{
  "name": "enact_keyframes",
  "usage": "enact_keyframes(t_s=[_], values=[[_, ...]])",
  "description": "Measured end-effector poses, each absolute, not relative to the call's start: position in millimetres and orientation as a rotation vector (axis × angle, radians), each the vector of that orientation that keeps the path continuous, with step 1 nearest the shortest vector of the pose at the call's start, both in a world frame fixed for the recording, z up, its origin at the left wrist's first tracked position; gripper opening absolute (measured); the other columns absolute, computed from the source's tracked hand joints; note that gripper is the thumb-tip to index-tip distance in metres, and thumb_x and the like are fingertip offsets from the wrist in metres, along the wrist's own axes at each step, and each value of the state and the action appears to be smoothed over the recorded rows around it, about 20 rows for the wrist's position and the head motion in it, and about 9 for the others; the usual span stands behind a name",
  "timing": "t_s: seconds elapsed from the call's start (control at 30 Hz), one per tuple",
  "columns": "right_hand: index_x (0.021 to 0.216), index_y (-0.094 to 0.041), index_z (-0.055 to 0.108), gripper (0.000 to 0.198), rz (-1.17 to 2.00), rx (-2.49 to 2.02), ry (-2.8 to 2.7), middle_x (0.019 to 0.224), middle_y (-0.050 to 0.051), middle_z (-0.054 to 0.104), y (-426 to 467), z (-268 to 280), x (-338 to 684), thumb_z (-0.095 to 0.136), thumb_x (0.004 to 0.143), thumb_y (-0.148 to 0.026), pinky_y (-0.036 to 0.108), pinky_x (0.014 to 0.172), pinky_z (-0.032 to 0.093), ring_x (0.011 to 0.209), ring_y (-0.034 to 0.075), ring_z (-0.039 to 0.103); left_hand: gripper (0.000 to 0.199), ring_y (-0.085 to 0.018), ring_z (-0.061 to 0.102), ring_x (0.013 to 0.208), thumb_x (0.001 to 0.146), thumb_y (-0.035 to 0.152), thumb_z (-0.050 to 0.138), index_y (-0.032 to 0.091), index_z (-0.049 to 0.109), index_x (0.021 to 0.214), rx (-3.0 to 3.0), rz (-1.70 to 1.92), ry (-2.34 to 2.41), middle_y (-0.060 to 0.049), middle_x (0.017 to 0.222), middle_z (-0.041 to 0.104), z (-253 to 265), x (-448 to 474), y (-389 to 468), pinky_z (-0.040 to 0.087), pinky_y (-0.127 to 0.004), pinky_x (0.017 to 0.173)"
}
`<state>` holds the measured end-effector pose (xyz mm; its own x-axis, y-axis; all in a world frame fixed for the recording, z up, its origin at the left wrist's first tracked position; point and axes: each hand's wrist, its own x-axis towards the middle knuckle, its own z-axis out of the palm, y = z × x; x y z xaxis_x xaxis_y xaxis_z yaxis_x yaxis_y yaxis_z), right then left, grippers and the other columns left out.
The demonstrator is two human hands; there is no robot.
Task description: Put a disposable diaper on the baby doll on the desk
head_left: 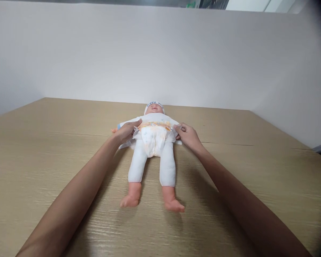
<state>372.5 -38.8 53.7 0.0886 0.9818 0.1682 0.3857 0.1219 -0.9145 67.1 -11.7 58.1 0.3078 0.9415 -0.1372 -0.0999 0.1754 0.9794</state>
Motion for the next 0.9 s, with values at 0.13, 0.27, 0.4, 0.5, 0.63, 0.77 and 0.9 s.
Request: enact_keyframes(t_s=[0.13, 0.27, 0.4, 0.5, 0.63, 0.77, 0.9], values=[[0.099, -0.023, 0.073, 0.017, 0.305, -1.543, -1.686, 0.095, 0.006, 0.082, -61.3, 58.2, 383.7, 0.066, 0.103, -0.038, 0.035, 0.081, 0.055, 0.084, 0.024, 0.076, 0.058, -0.03, 0.074, 0.11, 0.092, 0.066, 0.073, 0.018, 0.075, 0.123, 1.217, 0.951, 1.099, -0.014, 0.126, 0.08, 67.2, 53.2, -9.6, 0.057, -0.042, 0.097], [0.107, -0.023, 0.074, 0.017, 0.033, -1.593, -1.903, 0.106, 0.009, 0.083, -79.3, 46.2, 393.8, 0.062, 0.105, -0.034, 0.037, 0.082, 0.053, 0.091, 0.026, 0.075, 0.057, -0.03, 0.069, 0.122, 0.101, 0.07, 0.058, 0.023, 0.071, 0.128, 1.449, 0.962, 1.286, -0.011, 0.144, 0.074, 94.8, 44.2, -20.3, 0.053, -0.046, 0.106], [0.102, -0.022, 0.072, 0.013, -0.022, -1.623, -1.967, 0.102, 0.009, 0.08, -83.3, 29.3, 400.2, 0.069, 0.101, -0.035, 0.038, 0.085, 0.052, 0.096, 0.028, 0.072, 0.042, -0.03, 0.065, 0.129, 0.105, 0.058, 0.06, 0.022, 0.069, 0.125, 1.922, 1.134, 1.319, -0.01, 0.141, 0.072, 123.3, 71.5, -48.3, 0.051, -0.045, 0.112], [0.098, -0.023, 0.07, 0.015, 0.02, -1.663, -1.938, 0.097, 0.007, 0.076, -81.8, 23.2, 400.2, 0.072, 0.1, -0.038, 0.037, 0.085, 0.05, 0.096, 0.027, 0.07, 0.03, -0.03, 0.06, 0.134, 0.106, 0.047, 0.06, 0.024, 0.071, 0.122, 2.333, 1.117, 1.182, -0.009, 0.137, 0.073, 130.2, 108.3, -64.1, 0.046, -0.049, 0.119], [0.096, -0.024, 0.069, 0.02, 0.173, -1.788, -1.833, 0.087, 0.003, 0.073, -79.6, 23.3, 399.1, 0.078, 0.096, -0.041, 0.035, 0.08, 0.047, 0.09, 0.025, 0.069, 0.028, -0.035, 0.056, 0.135, 0.106, 0.046, 0.06, 0.024, 0.073, 0.118, 2.66, 0.828, 1.153, -0.009, 0.137, 0.073, 121.8, 145.3, -65.8, 0.043, -0.056, 0.119], [0.092, -0.024, 0.07, 0.03, 0.261, -1.941, -1.784, 0.088, 0.004, 0.074, -76.1, 28.1, 399.5, 0.084, 0.089, -0.051, 0.034, 0.076, 0.046, 0.089, 0.026, 0.07, 0.025, -0.037, 0.055, 0.129, 0.099, 0.036, 0.063, 0.026, 0.076, 0.119, 2.686, 0.701, 1.276, -0.008, 0.134, 0.074, 106.8, 154.8, -59.0, 0.044, -0.057, 0.115], [0.076, -0.026, 0.068, 0.039, 0.36, -2.018, -1.804, 0.082, 0.004, 0.073, -72.2, 34.6, 401.0, 0.087, 0.084, -0.058, 0.032, 0.07, 0.043, 0.082, 0.025, 0.067, 0.032, -0.041, 0.052, 0.127, 0.096, 0.042, 0.066, 0.03, 0.078, 0.124, 2.634, 0.68, 1.376, -0.008, 0.139, 0.07, 97.5, 153.7, -57.7, 0.041, -0.061, 0.113]])
